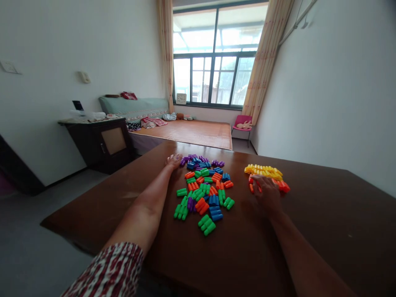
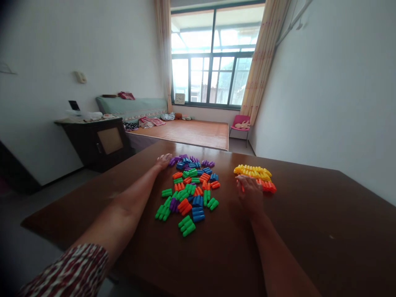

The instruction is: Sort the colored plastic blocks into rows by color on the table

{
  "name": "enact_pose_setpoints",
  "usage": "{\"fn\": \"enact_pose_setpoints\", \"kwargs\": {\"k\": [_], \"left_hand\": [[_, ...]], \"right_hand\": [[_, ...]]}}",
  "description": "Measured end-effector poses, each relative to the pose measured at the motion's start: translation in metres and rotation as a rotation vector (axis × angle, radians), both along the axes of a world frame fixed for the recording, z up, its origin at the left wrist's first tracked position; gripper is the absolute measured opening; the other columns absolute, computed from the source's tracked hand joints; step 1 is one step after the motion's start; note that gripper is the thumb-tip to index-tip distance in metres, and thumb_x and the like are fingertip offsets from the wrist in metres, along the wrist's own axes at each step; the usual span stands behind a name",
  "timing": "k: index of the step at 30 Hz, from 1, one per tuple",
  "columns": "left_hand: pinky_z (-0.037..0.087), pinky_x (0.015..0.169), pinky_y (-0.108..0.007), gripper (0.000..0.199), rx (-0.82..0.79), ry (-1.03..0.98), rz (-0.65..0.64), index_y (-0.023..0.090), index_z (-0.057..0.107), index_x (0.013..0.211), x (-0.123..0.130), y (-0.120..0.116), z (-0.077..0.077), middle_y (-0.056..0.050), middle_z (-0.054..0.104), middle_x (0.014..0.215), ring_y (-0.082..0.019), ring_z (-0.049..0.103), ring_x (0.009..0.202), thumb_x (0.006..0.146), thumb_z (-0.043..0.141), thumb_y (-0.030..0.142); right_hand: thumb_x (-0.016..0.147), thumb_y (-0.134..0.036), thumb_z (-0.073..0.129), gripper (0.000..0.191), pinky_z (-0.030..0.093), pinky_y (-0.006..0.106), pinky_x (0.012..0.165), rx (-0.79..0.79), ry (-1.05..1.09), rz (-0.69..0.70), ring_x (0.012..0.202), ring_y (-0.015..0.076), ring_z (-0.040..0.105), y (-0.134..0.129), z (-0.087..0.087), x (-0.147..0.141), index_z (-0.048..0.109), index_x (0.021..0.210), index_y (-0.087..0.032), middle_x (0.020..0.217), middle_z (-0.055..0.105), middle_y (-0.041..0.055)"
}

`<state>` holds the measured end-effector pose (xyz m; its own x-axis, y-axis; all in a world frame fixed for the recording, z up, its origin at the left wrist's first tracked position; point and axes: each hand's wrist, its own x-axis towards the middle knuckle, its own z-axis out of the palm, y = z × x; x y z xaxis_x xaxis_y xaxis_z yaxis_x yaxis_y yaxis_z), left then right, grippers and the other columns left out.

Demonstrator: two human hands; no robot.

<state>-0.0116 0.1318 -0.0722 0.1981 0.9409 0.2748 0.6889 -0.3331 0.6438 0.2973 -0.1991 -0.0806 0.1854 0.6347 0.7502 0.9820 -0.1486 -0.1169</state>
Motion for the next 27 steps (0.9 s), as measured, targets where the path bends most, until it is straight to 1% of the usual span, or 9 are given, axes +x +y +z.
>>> {"fn": "enact_pose_setpoints", "kwargs": {"k": [3,6,10,13,19,22,24,25,27], "left_hand": [[0.031,0.108,-0.044,0.044,0.005,0.021,-0.103,0.028,0.064,0.120,0.013,0.000,-0.002,-0.006,0.057,0.137,-0.028,0.045,0.131,0.091,0.041,0.052],[0.035,0.105,-0.038,0.042,-0.001,0.043,-0.210,0.032,0.069,0.114,0.028,-0.006,-0.001,-0.002,0.064,0.127,-0.027,0.051,0.125,0.087,0.048,0.057],[0.039,0.101,-0.032,0.038,0.003,0.038,-0.423,0.034,0.073,0.105,0.046,-0.025,-0.001,0.001,0.069,0.117,-0.025,0.054,0.121,0.079,0.059,0.057],[0.039,0.102,-0.029,0.036,-0.004,-0.005,-0.510,0.032,0.075,0.100,0.057,-0.042,-0.003,0.001,0.070,0.114,-0.023,0.054,0.120,0.077,0.061,0.057],[0.042,0.099,-0.029,0.035,-0.028,-0.070,-0.542,0.029,0.076,0.092,0.073,-0.072,-0.007,0.001,0.072,0.106,-0.022,0.058,0.115,0.082,0.055,0.056],[0.044,0.098,-0.030,0.041,-0.022,-0.109,-0.608,0.027,0.076,0.093,0.078,-0.081,-0.010,0.000,0.072,0.109,-0.022,0.061,0.110,0.087,0.047,0.055],[0.042,0.101,-0.032,0.045,0.014,-0.110,-0.654,0.024,0.077,0.090,0.079,-0.079,-0.009,-0.003,0.071,0.111,-0.022,0.060,0.111,0.090,0.043,0.054],[0.040,0.103,-0.034,0.045,0.038,-0.103,-0.644,0.024,0.077,0.088,0.078,-0.075,-0.007,-0.004,0.071,0.113,-0.023,0.059,0.113,0.090,0.043,0.053],[0.035,0.108,-0.037,0.042,0.060,-0.097,-0.544,0.023,0.076,0.089,0.073,-0.060,0.001,-0.005,0.068,0.118,-0.024,0.053,0.122,0.091,0.043,0.049]], "right_hand": [[0.092,-0.027,0.043,0.027,0.038,0.040,0.090,-0.011,0.001,0.031,0.106,0.0253,0.059,0.006,-0.003,-0.002,0.065,0.108,-0.023,0.114,0.068,0.0067],[0.091,-0.026,0.045,0.026,0.038,0.040,0.092,-0.012,0.023,0.043,0.106,0.0251,0.059,0.008,-0.005,-0.002,0.065,0.107,-0.022,0.114,0.068,0.0071],[0.091,-0.026,0.045,0.026,0.039,0.040,0.093,-0.016,0.054,0.031,0.106,0.0248,0.060,0.008,-0.005,0.000,0.066,0.106,-0.022,0.112,0.069,0.0068],[0.091,-0.026,0.045,0.027,0.040,0.040,0.093,-0.023,0.073,0.023,0.105,0.0252,0.060,0.009,-0.004,0.000,0.066,0.106,-0.022,0.112,0.069,0.0072],[0.091,-0.025,0.045,0.027,0.041,0.040,0.093,-0.026,0.092,0.015,0.104,0.0250,0.060,0.009,-0.003,-0.001,0.067,0.106,-0.021,0.113,0.069,0.0077],[0.090,-0.025,0.045,0.027,0.042,0.039,0.092,-0.012,0.117,0.024,0.103,0.0242,0.060,0.008,-0.003,0.001,0.067,0.105,-0.021,0.113,0.069,0.0068],[0.090,-0.025,0.044,0.027,0.042,0.039,0.092,0.004,0.137,0.033,0.103,0.0242,0.060,0.007,-0.003,0.002,0.067,0.105,-0.022,0.112,0.069,0.0066],[0.090,-0.025,0.044,0.027,0.042,0.039,0.092,0.014,0.144,0.038,0.103,0.0242,0.060,0.007,-0.003,0.002,0.066,0.105,-0.022,0.112,0.069,0.0067],[0.090,-0.026,0.044,0.026,0.042,0.039,0.092,0.040,0.154,0.050,0.104,0.0242,0.060,0.007,-0.004,0.003,0.066,0.105,-0.022,0.111,0.069,0.0068]]}}
